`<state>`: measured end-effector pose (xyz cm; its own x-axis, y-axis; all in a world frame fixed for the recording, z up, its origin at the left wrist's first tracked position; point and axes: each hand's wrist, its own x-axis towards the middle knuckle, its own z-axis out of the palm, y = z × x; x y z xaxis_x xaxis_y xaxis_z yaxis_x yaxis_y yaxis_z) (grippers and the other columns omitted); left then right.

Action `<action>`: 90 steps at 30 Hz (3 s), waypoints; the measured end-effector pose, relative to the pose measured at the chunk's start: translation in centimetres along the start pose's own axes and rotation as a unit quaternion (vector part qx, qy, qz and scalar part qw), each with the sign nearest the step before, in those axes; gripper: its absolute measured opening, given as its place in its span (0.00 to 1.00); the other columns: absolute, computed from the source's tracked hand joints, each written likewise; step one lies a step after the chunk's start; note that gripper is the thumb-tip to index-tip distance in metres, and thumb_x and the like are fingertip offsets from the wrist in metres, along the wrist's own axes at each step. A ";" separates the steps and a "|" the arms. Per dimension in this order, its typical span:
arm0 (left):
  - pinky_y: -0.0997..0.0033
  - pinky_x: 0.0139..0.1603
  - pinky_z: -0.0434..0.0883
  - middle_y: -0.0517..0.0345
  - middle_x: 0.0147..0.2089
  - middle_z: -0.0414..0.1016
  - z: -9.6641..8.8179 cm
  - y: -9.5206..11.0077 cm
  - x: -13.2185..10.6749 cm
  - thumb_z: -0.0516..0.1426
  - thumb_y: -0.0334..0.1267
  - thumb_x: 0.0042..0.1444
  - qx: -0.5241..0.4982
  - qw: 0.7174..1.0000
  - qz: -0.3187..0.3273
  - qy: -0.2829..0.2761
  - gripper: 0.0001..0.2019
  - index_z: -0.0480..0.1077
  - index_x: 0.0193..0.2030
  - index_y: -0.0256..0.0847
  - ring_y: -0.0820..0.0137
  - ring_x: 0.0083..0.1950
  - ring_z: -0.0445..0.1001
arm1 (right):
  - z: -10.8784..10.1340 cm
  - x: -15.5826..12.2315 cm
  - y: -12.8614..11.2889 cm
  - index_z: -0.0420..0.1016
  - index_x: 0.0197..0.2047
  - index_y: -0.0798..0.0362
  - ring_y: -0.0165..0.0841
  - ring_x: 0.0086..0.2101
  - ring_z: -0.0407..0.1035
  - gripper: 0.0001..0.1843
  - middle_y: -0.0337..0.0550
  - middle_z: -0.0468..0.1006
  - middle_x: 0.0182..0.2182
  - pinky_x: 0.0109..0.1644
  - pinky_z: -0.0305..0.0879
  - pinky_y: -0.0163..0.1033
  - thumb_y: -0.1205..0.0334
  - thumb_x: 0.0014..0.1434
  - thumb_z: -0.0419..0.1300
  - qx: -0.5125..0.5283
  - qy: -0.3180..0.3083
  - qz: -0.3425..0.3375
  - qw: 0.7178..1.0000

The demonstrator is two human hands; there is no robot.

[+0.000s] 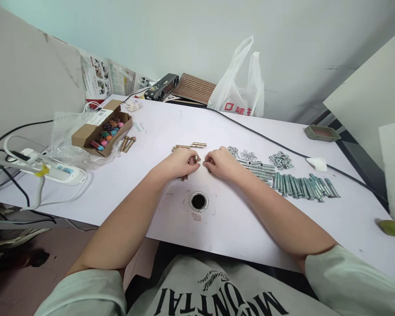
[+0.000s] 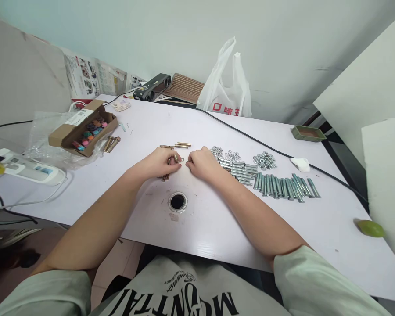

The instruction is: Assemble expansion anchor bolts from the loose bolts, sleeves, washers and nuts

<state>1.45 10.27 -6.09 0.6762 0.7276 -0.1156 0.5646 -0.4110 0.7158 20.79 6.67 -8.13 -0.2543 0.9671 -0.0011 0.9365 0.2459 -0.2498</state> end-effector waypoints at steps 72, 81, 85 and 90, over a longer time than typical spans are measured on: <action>0.78 0.22 0.58 0.63 0.21 0.66 0.7 -0.7 1.0 0.53 0.33 0.52 0.022 0.996 0.082 0.027 0.05 0.63 0.25 0.39 0.77 0.21 0.66 | -0.9 -0.1 -1.8 0.81 0.37 0.56 0.26 0.21 0.62 0.14 0.42 0.78 0.27 0.21 0.61 0.32 0.53 0.52 0.67 0.537 0.037 0.094 0.837; 0.78 0.20 0.61 0.64 0.19 0.65 0.6 -0.1 0.6 0.54 0.32 0.51 0.002 0.999 0.046 0.019 0.05 0.65 0.25 0.39 0.77 0.18 0.66 | -1.3 -0.4 -2.0 0.83 0.39 0.54 0.30 0.28 0.69 0.13 0.43 0.82 0.32 0.32 0.64 0.35 0.56 0.58 0.61 0.349 0.117 0.005 0.930; 0.75 0.19 0.61 0.63 0.21 0.67 0.7 -0.1 0.6 0.56 0.34 0.50 -0.023 1.000 0.015 0.013 0.03 0.67 0.27 0.40 0.76 0.18 0.65 | -2.6 -0.5 -1.5 0.83 0.38 0.55 0.31 0.31 0.70 0.12 0.43 0.82 0.35 0.37 0.64 0.36 0.58 0.59 0.60 0.307 0.141 -0.025 0.941; 0.76 0.23 0.62 0.61 0.23 0.70 0.7 -0.6 1.0 0.59 0.36 0.49 -0.009 0.999 0.020 0.039 0.06 0.67 0.24 0.40 0.76 0.23 0.68 | -4.0 -0.7 0.9 0.83 0.35 0.55 0.33 0.32 0.71 0.11 0.44 0.82 0.33 0.39 0.64 0.38 0.60 0.58 0.59 0.234 0.175 0.038 0.956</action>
<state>2.11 10.84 -7.12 0.6593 0.7512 -0.0328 0.5281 -0.4315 0.7314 22.82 6.50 -4.49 -0.0170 0.9633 0.2680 0.7177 0.1984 -0.6675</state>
